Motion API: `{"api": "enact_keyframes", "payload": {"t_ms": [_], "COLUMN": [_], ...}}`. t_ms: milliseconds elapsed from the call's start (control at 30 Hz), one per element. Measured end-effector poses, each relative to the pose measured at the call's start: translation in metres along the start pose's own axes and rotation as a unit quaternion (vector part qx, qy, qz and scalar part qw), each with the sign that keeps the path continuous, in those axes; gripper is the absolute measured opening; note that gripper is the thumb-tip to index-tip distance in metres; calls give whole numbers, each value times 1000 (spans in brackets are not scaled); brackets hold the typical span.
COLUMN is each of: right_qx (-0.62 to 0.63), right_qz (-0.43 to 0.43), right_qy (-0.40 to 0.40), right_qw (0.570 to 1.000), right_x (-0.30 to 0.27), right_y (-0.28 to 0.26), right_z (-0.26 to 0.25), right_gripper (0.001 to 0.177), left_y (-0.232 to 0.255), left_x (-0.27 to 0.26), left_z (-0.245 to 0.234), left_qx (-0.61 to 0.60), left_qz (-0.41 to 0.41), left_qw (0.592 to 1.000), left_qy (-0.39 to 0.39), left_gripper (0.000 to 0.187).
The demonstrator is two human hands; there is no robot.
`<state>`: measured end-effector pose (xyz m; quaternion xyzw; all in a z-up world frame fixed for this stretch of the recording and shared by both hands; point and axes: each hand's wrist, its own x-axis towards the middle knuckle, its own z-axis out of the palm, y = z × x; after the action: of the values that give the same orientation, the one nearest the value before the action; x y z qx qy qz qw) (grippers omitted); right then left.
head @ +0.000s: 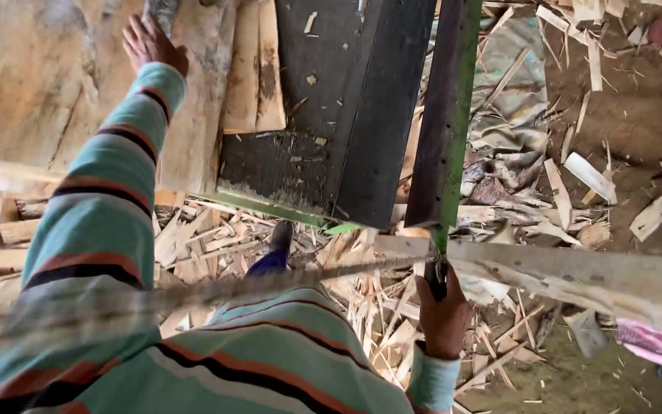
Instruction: Handling and sorting thin wood veneers using a mechanical slicing machine in a workshop.
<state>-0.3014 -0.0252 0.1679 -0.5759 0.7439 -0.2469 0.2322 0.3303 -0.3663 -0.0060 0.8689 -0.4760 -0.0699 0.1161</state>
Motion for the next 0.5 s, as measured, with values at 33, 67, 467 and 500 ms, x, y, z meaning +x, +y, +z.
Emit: {"api": "enact_keyframes", "payload": {"t_ms": [33,67,467,500], "right_qx": [-2,-23,-124,-147], "right_qz": [4,12,27,22], "right_qy": [1,-1,15,19], "right_qw": [1000,1000,992,989], "right_x": [-2,-1,0,0], "right_y": [1,0,54,65], "right_z": [-1,0,21,24], "right_gripper": [48,41,62,65], "left_y": [3,5,1,0], "left_x": [10,24,105,111], "left_z": [3,-1,25,26], "left_qx": [0,11,188,206], "left_qz": [3,15,-23,1], "left_qw": [1000,1000,980,977], "left_qy": [-3,12,-63,-54], "left_gripper": [93,93,99,95]}}
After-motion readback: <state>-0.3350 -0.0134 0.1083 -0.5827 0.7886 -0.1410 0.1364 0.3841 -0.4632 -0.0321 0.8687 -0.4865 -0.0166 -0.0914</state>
